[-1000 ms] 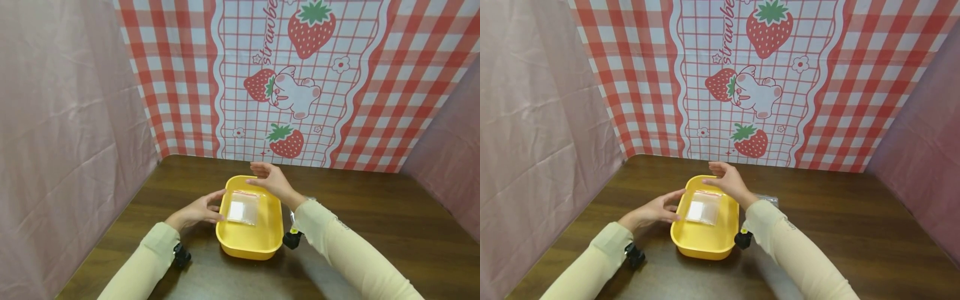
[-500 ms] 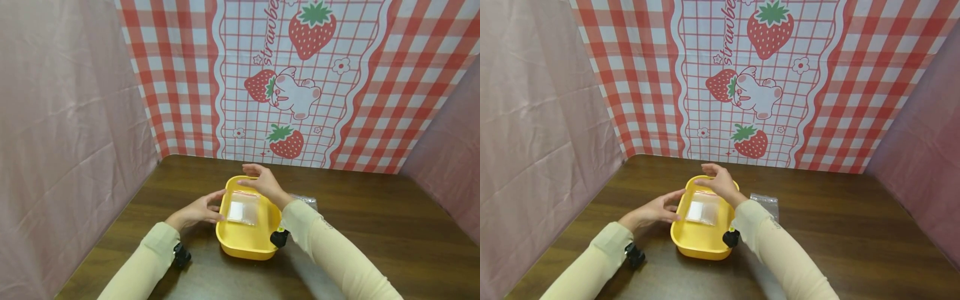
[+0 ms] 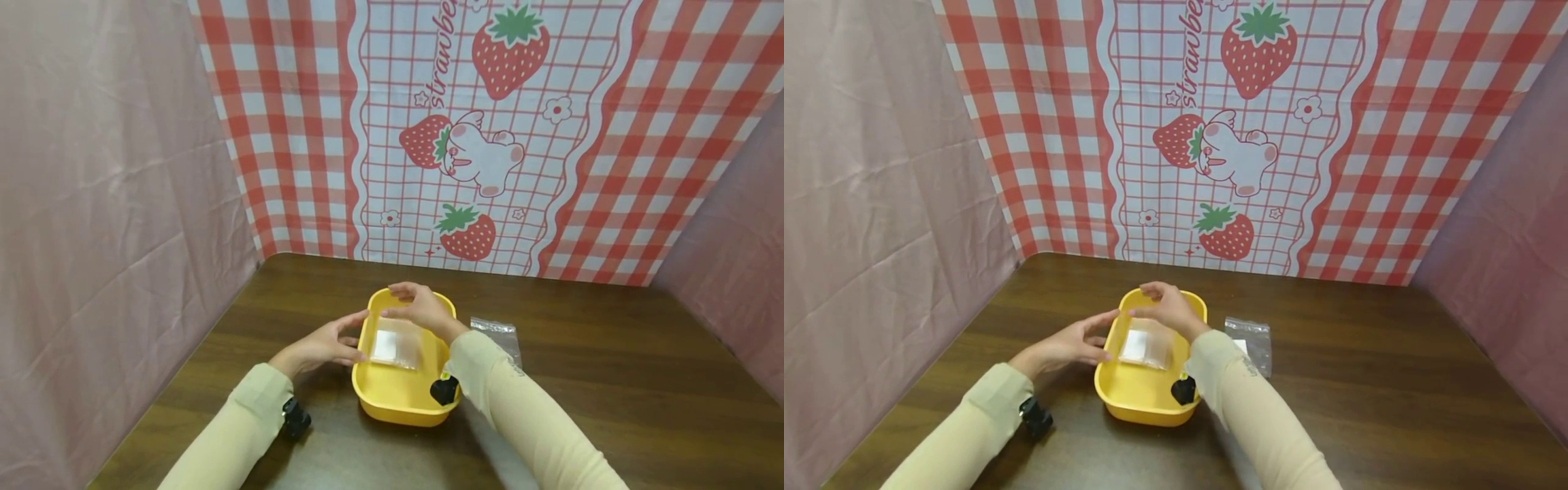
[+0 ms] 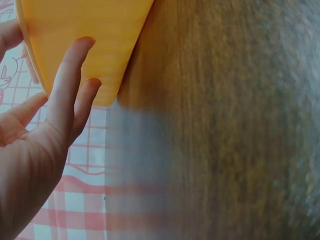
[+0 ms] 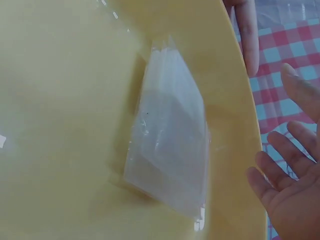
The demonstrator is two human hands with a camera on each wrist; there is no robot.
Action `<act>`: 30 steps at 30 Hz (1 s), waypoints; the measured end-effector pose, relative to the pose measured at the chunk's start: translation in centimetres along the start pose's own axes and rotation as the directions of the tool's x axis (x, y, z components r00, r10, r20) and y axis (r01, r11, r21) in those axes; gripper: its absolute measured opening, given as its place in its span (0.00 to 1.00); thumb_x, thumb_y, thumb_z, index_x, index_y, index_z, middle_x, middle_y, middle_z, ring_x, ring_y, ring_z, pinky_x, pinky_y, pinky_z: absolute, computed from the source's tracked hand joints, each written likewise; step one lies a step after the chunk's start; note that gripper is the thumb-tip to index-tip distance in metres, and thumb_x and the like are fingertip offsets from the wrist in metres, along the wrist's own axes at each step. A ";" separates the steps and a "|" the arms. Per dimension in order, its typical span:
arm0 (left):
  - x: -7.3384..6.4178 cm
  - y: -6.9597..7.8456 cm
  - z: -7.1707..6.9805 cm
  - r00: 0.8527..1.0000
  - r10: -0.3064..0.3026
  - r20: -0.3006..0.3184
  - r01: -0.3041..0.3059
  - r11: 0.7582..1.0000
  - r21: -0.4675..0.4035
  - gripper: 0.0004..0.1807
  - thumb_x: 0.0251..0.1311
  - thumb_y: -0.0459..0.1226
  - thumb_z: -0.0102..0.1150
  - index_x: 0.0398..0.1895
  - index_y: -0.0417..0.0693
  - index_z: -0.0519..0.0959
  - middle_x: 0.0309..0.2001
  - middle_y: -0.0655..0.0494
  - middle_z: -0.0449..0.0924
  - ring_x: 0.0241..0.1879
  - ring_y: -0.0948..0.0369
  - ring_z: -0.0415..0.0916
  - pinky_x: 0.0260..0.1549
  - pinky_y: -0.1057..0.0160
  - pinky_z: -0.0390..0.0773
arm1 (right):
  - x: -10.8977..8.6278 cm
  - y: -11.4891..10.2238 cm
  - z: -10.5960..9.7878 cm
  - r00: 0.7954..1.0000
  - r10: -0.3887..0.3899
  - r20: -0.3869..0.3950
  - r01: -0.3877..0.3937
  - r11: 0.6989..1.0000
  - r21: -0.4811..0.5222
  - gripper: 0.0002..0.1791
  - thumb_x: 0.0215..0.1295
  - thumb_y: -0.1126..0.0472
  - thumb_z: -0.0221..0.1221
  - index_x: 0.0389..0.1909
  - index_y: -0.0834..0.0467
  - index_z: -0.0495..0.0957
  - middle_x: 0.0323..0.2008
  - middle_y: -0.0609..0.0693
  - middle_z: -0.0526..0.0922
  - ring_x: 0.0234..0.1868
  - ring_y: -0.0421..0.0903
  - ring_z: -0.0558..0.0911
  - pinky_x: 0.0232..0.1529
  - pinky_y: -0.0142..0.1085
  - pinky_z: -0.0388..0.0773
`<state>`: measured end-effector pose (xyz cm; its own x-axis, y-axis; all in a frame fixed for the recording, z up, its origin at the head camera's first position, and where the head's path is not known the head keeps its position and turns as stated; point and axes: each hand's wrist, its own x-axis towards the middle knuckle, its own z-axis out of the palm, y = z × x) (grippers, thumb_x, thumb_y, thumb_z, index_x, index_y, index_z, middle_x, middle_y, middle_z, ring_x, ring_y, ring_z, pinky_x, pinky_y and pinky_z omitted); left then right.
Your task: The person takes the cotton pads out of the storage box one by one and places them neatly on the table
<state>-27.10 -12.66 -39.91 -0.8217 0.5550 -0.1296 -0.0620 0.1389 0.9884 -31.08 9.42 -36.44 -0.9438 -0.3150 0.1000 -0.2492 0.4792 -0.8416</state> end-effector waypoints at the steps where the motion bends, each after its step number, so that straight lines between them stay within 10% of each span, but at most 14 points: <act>1: 0.0 0.0 0.0 1.000 0.000 0.000 0.000 1.000 0.002 0.47 0.52 0.25 0.64 0.73 0.46 0.49 0.69 0.38 0.48 0.58 0.44 0.65 0.42 0.54 0.79 | 0.0 0.1 0.1 1.000 0.002 0.010 -0.002 1.000 -0.010 0.31 0.50 0.59 0.70 0.56 0.62 0.74 0.52 0.57 0.77 0.54 0.54 0.73 0.58 0.45 0.69; 13: 0.0 0.0 0.0 1.000 0.011 0.015 -0.011 1.000 -0.010 0.48 0.51 0.25 0.63 0.73 0.45 0.48 0.68 0.38 0.49 0.58 0.44 0.66 0.42 0.54 0.79 | -0.4 1.3 0.9 0.983 -0.007 0.186 0.018 0.998 -0.058 0.37 0.48 0.59 0.71 0.59 0.66 0.69 0.57 0.62 0.72 0.58 0.59 0.70 0.60 0.49 0.66; 30: 0.0 -0.1 0.0 0.999 0.026 0.032 -0.026 1.000 -0.016 0.49 0.51 0.24 0.63 0.73 0.43 0.46 0.69 0.38 0.47 0.55 0.45 0.68 0.42 0.54 0.79 | -0.7 1.6 0.9 0.903 0.098 0.418 0.007 0.970 -0.243 0.37 0.41 0.61 0.74 0.57 0.60 0.73 0.58 0.54 0.72 0.60 0.50 0.66 0.65 0.45 0.56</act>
<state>-27.12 -12.68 -39.97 -0.8044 0.5846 -0.1060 -0.0501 0.1110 0.9926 -30.62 9.69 -38.29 -0.7862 -0.5797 -0.2140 -0.3009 0.6616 -0.6869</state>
